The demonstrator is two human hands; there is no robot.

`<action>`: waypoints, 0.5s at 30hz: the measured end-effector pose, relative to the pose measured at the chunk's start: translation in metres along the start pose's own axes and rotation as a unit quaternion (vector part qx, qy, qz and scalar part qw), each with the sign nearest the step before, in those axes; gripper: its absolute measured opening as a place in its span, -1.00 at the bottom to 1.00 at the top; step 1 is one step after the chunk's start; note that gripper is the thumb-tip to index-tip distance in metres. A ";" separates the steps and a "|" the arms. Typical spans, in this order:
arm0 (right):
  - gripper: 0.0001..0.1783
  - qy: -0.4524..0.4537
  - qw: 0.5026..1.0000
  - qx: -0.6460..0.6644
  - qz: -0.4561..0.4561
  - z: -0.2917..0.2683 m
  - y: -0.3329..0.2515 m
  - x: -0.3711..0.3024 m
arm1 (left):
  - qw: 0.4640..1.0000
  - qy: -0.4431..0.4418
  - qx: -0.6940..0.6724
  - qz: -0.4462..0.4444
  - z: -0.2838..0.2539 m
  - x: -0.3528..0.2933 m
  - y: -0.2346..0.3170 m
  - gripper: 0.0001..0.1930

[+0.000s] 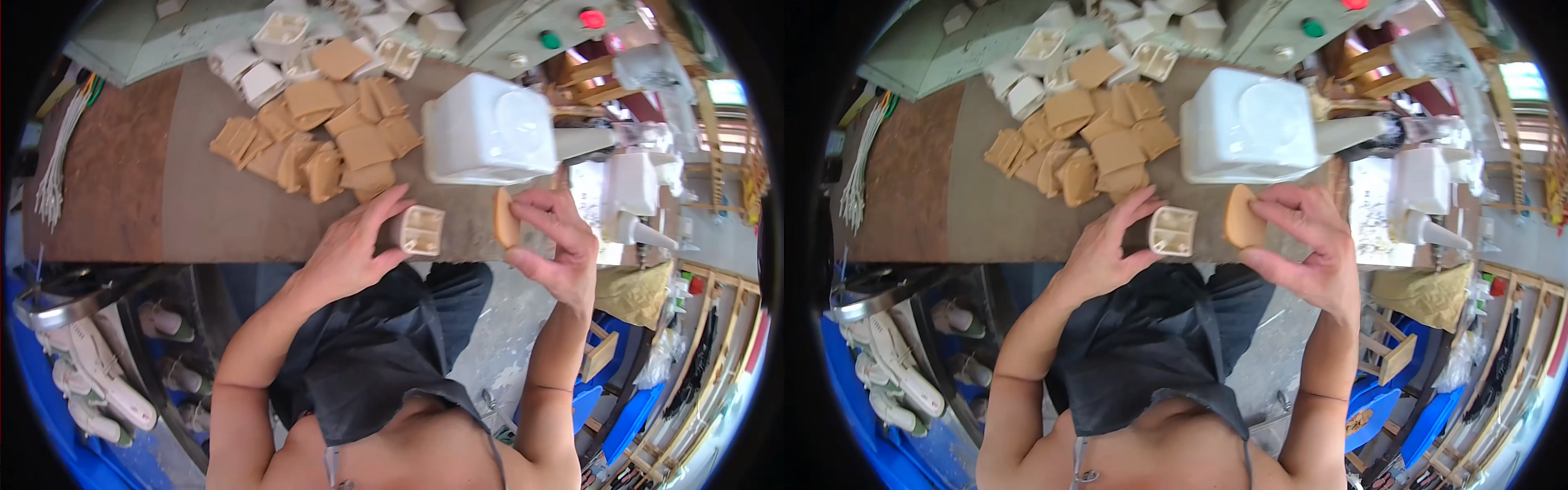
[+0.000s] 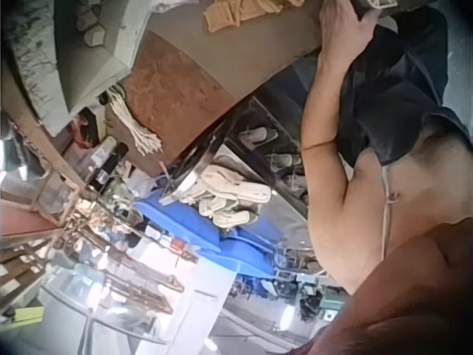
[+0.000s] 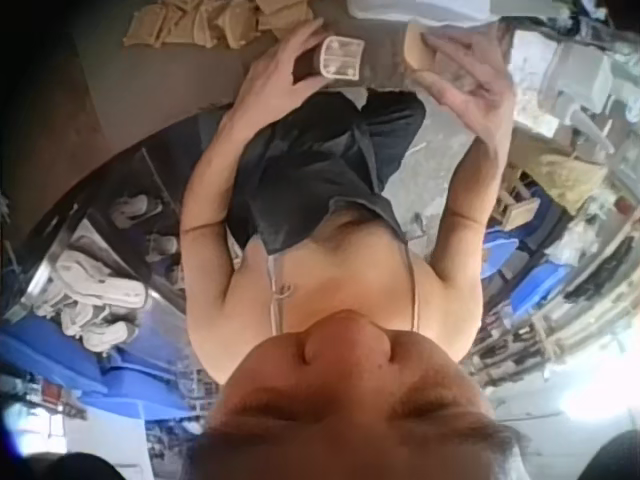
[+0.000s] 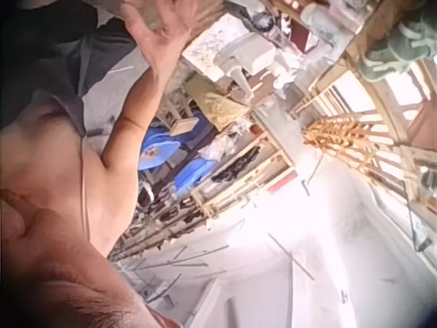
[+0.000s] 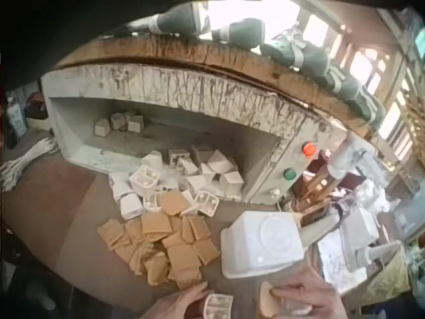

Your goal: The person carries trays of heel blocks and heel tips to a workbench, places the heel blocks into a heating chamber, and pours liquid into a dispenser. The person then applies adhesive to the heel tips and attaches them to the heel blocks by hand and with pliers.

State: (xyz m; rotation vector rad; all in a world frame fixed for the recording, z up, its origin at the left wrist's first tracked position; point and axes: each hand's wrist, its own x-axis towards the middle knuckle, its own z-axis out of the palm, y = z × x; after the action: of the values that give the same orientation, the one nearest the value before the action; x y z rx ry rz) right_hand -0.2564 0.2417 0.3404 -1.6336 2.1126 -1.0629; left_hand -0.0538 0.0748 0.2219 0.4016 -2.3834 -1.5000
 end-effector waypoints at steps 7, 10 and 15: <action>-0.51 -0.070 0.988 -0.088 -0.102 0.057 0.012 0.001 | 0.999 -0.002 -0.038 -0.003 0.001 0.003 0.001 -0.20; -0.52 -0.077 0.983 -0.107 -0.125 0.064 0.010 0.006 | 0.999 0.002 -0.038 0.006 0.001 0.003 0.000 -0.19; -0.53 -0.109 0.975 -0.139 -0.133 0.064 0.007 0.007 | 0.998 0.006 -0.027 0.060 -0.001 0.005 0.001 -0.28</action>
State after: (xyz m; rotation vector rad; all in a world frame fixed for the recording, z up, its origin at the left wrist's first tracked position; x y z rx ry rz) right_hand -0.2248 0.2109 0.2923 -2.1040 2.0075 -0.6334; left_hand -0.0579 0.0728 0.2233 0.2496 -2.3079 -1.5011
